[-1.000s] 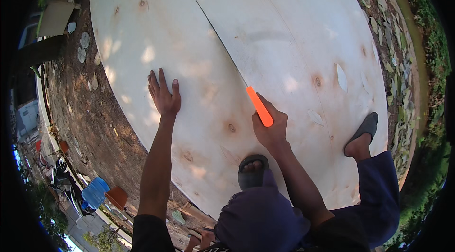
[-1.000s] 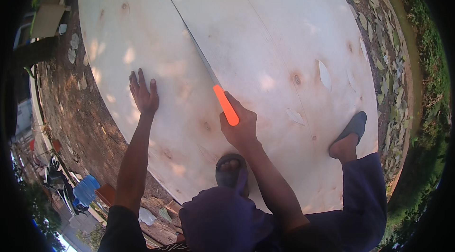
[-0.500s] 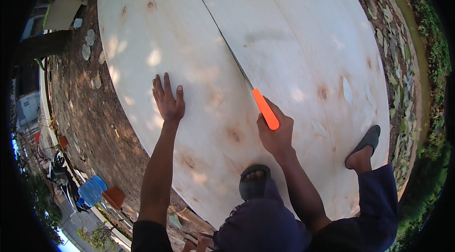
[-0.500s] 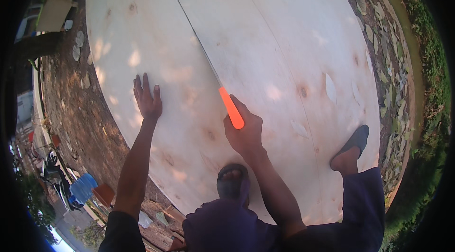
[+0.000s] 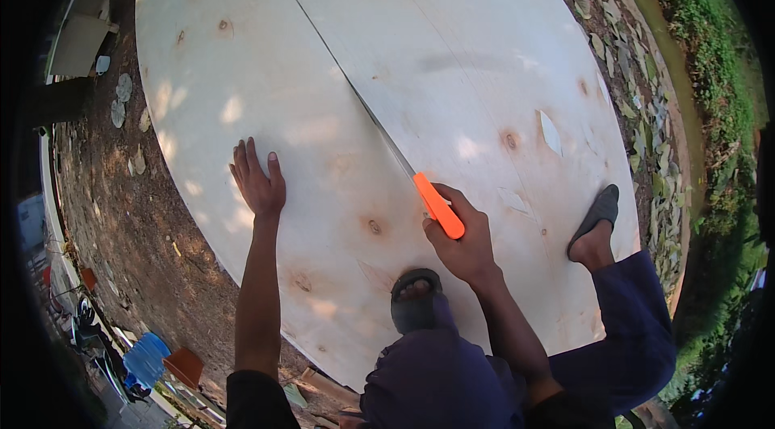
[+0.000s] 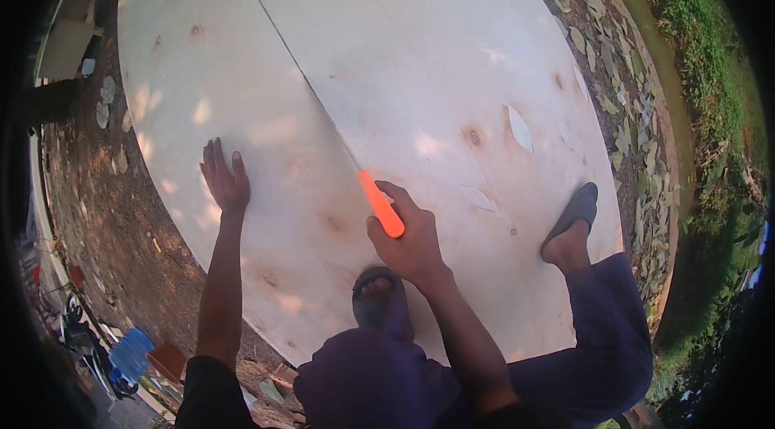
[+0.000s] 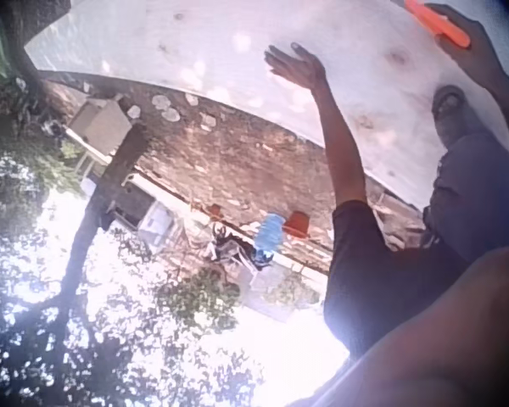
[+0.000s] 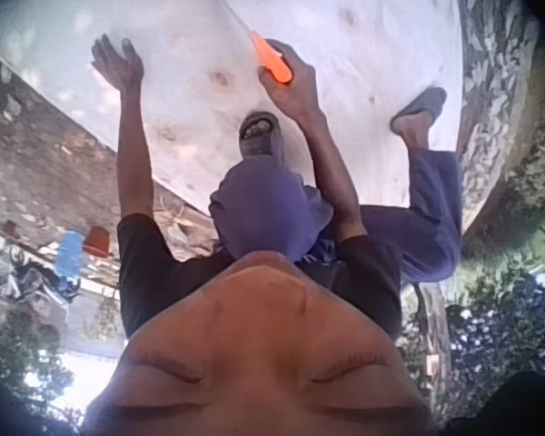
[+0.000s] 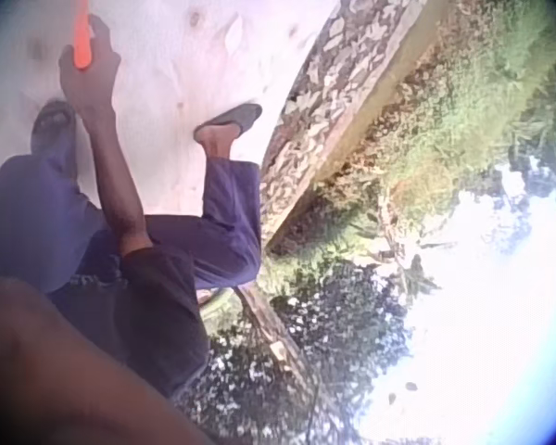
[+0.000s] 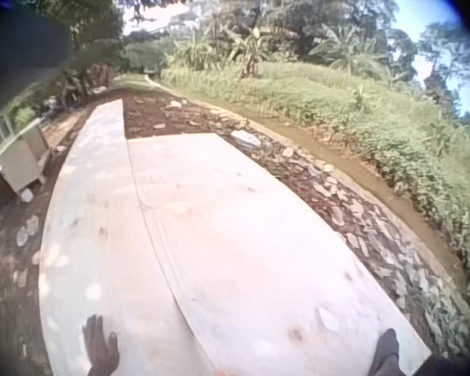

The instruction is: The person uses a hand saw to cut a large sheet of plywood placed on the ground. They saw along a marked line, pause to reposition, and continue cutting until a section separates.

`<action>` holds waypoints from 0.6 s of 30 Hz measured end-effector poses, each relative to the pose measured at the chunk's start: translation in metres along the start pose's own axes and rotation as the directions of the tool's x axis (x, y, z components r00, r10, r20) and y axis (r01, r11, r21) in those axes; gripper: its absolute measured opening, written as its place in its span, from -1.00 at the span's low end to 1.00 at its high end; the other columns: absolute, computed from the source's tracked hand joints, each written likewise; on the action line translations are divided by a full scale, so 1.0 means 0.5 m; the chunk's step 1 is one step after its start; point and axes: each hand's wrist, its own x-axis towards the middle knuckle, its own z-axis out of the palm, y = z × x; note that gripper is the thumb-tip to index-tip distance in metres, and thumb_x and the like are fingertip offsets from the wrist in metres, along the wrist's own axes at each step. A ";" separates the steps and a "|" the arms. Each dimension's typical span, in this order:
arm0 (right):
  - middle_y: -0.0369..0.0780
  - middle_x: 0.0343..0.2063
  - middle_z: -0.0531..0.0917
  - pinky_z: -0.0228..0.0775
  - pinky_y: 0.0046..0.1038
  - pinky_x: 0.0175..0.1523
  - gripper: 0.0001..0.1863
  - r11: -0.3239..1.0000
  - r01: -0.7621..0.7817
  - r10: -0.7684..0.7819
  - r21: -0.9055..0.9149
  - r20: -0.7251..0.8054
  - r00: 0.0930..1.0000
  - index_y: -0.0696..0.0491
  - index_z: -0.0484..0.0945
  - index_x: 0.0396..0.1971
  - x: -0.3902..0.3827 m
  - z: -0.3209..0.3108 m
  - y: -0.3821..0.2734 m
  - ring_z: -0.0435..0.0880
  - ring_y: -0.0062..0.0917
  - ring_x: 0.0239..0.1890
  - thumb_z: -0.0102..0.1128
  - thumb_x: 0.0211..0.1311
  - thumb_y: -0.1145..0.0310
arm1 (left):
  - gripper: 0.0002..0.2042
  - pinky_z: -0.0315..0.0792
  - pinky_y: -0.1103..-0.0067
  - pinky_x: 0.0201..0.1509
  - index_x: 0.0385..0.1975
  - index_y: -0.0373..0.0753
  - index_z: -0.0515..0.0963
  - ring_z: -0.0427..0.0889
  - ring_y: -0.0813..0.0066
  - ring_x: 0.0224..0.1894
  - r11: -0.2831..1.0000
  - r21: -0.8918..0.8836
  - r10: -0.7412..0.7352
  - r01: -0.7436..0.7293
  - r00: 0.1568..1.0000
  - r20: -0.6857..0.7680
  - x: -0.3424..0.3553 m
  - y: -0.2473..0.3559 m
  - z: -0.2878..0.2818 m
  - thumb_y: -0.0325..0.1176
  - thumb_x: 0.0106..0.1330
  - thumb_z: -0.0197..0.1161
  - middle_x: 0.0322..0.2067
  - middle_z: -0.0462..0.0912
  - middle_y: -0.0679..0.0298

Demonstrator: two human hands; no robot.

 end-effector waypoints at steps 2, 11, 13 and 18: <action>-0.19 -0.42 0.72 0.51 -0.46 -0.19 -0.42 0.998 -0.059 0.060 -0.020 0.036 0.998 0.14 0.48 0.33 -0.040 -0.026 -0.015 0.66 -0.57 -0.41 0.32 0.31 0.43 | -0.44 -0.03 -0.09 0.61 0.46 -0.27 0.34 0.19 -0.11 0.56 1.000 -0.019 -0.009 0.008 0.999 -0.049 -0.013 -0.015 0.000 -0.03 0.62 -0.03 0.46 0.33 -0.09; -0.07 -0.26 0.77 0.54 -0.39 0.02 -0.42 0.997 -0.037 0.042 -0.062 0.079 0.996 0.13 0.49 0.36 -0.059 -0.071 -0.027 0.73 -0.40 -0.25 0.31 0.36 0.34 | -0.32 -0.18 -0.20 0.60 0.56 -0.22 0.15 -0.03 -0.24 0.62 0.950 -0.068 -0.289 0.304 0.942 0.168 -0.372 0.184 -0.015 0.09 0.60 -0.05 0.57 0.04 -0.16; -0.12 -0.28 0.76 0.55 -0.41 -0.05 -0.44 0.998 -0.028 0.031 -0.050 0.069 0.997 0.13 0.51 0.35 -0.049 -0.070 -0.024 0.71 -0.47 -0.30 0.30 0.37 0.36 | -0.29 -0.19 -0.20 0.60 0.56 -0.22 0.15 -0.07 -0.28 0.62 0.976 0.034 -0.219 0.217 0.963 0.156 -0.410 0.207 -0.024 0.13 0.57 -0.03 0.57 0.03 -0.19; -0.16 -0.30 0.75 0.53 -0.43 -0.09 -0.50 0.989 -0.106 0.094 0.105 0.107 0.990 0.18 0.56 0.28 -0.009 -0.102 -0.024 0.67 -0.57 -0.30 0.27 0.37 0.40 | -0.20 -0.22 -0.23 0.58 0.56 -0.27 0.13 -0.13 -0.32 0.63 0.982 0.059 -0.186 0.179 0.969 0.165 -0.372 0.204 -0.039 0.19 0.50 0.04 0.57 -0.03 -0.23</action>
